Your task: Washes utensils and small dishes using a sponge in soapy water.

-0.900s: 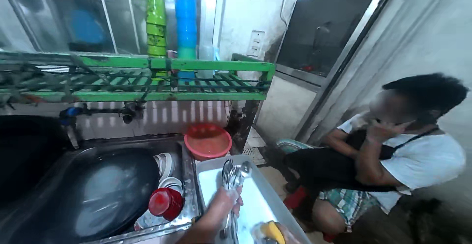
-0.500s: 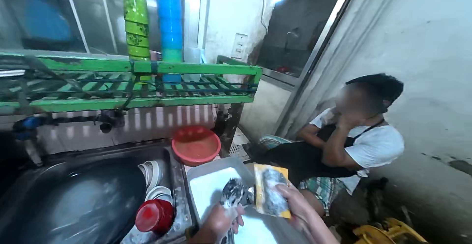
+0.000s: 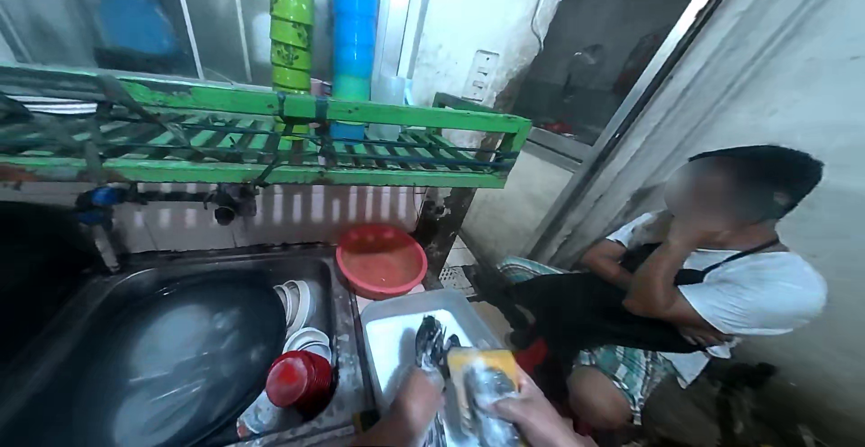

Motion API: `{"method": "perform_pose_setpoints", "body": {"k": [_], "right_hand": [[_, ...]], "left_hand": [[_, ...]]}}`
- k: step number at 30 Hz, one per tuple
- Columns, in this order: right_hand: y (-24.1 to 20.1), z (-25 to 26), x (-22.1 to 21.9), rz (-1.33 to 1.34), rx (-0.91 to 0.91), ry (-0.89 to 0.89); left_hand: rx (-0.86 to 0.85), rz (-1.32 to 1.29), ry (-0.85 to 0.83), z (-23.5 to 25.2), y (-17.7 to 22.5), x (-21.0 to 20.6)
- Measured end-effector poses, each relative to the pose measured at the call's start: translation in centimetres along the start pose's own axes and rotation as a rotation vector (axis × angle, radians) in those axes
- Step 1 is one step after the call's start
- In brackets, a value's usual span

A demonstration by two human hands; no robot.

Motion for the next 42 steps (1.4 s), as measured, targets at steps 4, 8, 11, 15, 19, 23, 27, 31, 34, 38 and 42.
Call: {"method": "perform_pose_setpoints", "body": {"k": [4,8,11,15,19,23,27,31,34,38,42], "right_hand": [[0.2,1.6,-0.1,-0.006,0.005,0.154],[1.5,1.9,0.2,0.001,-0.038,0.147],[1.6,2.4,0.0,-0.217,-0.078,0.118],[-0.5,4.4,3.0,-0.257,0.002,0.298],[-0.9,3.4,2.6,-0.114,0.042,0.195],[0.8,3.9,0.3,-0.344,-0.054,0.18],[-0.1,4.4,-0.3,-0.484,-0.012,0.288],[-0.6,4.2,-2.1,-0.712,-0.03,0.169],[-1.9,5.5,1.2,-0.523,0.001,0.344],[-2.5,6.5,4.0,-0.257,0.058,0.311],[-3.3,4.7,2.4,-0.5,0.008,0.21]], "left_hand": [[-0.037,0.036,-0.05,-0.4,0.5,-0.4],[-0.034,-0.066,-0.067,-0.4,0.6,-0.4],[-0.042,0.077,-0.067,-0.7,0.6,0.0],[-0.037,0.03,0.004,-0.3,0.2,0.2],[-0.034,0.008,0.104,-0.3,0.3,1.4],[-0.063,0.039,0.058,-0.2,0.6,0.6],[-0.027,0.056,0.112,-0.1,0.4,1.1],[0.026,0.08,0.122,-0.5,0.7,1.4],[0.012,0.02,0.145,-0.1,0.3,1.4],[-0.076,-0.123,0.054,-0.2,0.9,0.9],[-0.109,-0.186,-0.149,-0.3,1.4,-1.1]]}}
Point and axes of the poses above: each hand's wrist, its own z-axis towards the middle knuckle, its own x-axis out of the back of the hand, y = z × x, the point moved 9 cm from there along z, towards the middle knuckle, and after that the axes turned 11 degrees about -x, right-handed, at the moved point
